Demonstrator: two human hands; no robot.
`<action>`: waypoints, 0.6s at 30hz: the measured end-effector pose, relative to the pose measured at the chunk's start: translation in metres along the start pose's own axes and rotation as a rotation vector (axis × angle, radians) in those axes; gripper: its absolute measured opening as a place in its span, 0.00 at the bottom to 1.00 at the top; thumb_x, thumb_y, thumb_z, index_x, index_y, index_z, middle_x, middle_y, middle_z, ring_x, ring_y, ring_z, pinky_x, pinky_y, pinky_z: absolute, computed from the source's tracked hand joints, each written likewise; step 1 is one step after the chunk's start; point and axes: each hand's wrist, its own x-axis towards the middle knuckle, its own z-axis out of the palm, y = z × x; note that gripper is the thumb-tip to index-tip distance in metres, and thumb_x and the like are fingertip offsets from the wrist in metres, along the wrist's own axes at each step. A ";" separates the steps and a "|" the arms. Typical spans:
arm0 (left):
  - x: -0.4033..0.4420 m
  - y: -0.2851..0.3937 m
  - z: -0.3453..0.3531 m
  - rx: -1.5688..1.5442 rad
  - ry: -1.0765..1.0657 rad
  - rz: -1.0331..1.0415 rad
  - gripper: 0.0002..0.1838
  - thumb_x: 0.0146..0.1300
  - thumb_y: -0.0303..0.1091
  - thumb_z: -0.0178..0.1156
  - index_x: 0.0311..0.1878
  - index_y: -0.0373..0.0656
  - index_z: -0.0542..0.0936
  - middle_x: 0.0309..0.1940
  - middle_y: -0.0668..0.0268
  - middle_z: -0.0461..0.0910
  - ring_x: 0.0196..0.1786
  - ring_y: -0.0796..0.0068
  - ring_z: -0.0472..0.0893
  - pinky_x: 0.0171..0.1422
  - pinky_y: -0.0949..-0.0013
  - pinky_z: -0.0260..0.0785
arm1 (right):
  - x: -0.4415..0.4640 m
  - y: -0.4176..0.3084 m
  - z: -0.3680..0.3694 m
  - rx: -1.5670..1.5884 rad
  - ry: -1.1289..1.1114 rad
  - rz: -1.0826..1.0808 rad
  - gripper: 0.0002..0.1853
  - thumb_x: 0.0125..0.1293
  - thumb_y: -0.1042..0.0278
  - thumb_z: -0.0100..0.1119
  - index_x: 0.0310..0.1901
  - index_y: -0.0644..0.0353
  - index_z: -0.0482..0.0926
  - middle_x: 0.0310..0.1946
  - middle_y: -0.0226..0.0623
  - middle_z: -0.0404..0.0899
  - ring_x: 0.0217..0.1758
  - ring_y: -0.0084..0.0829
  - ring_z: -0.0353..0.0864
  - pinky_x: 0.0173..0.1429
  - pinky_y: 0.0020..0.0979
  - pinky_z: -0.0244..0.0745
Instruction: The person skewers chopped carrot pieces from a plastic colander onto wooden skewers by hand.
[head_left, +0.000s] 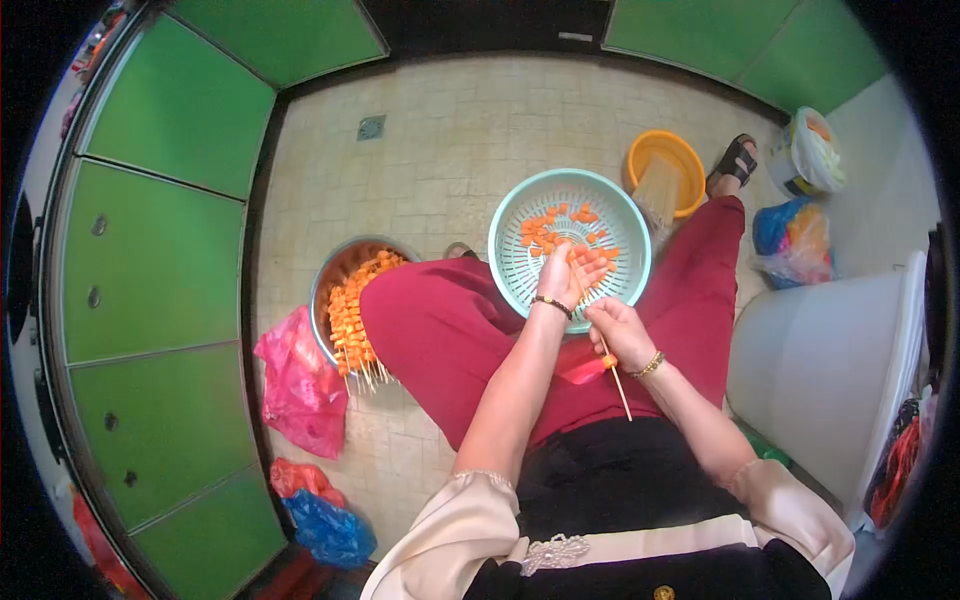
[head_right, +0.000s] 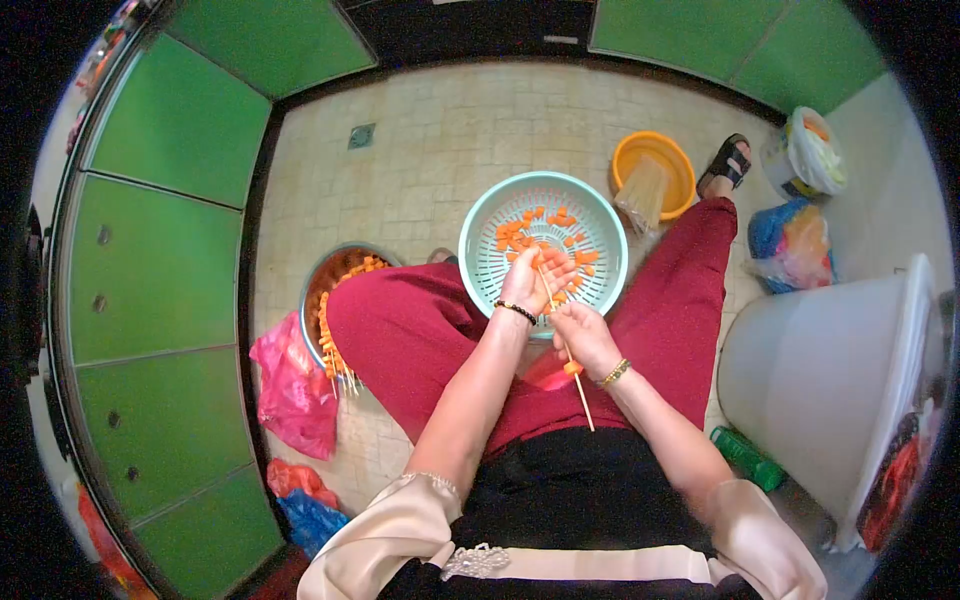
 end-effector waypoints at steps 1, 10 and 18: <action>0.002 -0.002 -0.002 0.026 -0.005 0.010 0.20 0.62 0.46 0.38 0.34 0.36 0.67 0.30 0.54 0.72 0.38 0.58 0.75 0.46 0.55 0.69 | 0.002 0.003 -0.001 0.007 0.020 -0.018 0.07 0.60 0.65 0.47 0.27 0.57 0.68 0.12 0.26 0.67 0.10 0.17 0.62 0.14 0.17 0.56; -0.006 -0.011 0.004 0.108 0.066 -0.001 0.21 0.62 0.49 0.38 0.25 0.41 0.68 0.24 0.57 0.73 0.30 0.60 0.77 0.42 0.57 0.71 | 0.005 0.011 0.009 0.022 0.114 -0.112 0.08 0.61 0.69 0.44 0.25 0.58 0.67 0.10 0.26 0.64 0.10 0.17 0.60 0.14 0.19 0.56; -0.012 -0.012 0.009 0.121 0.041 -0.012 0.21 0.62 0.49 0.38 0.25 0.42 0.68 0.24 0.57 0.74 0.32 0.59 0.77 0.43 0.57 0.70 | 0.006 0.008 0.009 0.020 0.138 -0.142 0.08 0.60 0.71 0.45 0.23 0.59 0.66 0.11 0.27 0.65 0.11 0.17 0.62 0.15 0.19 0.57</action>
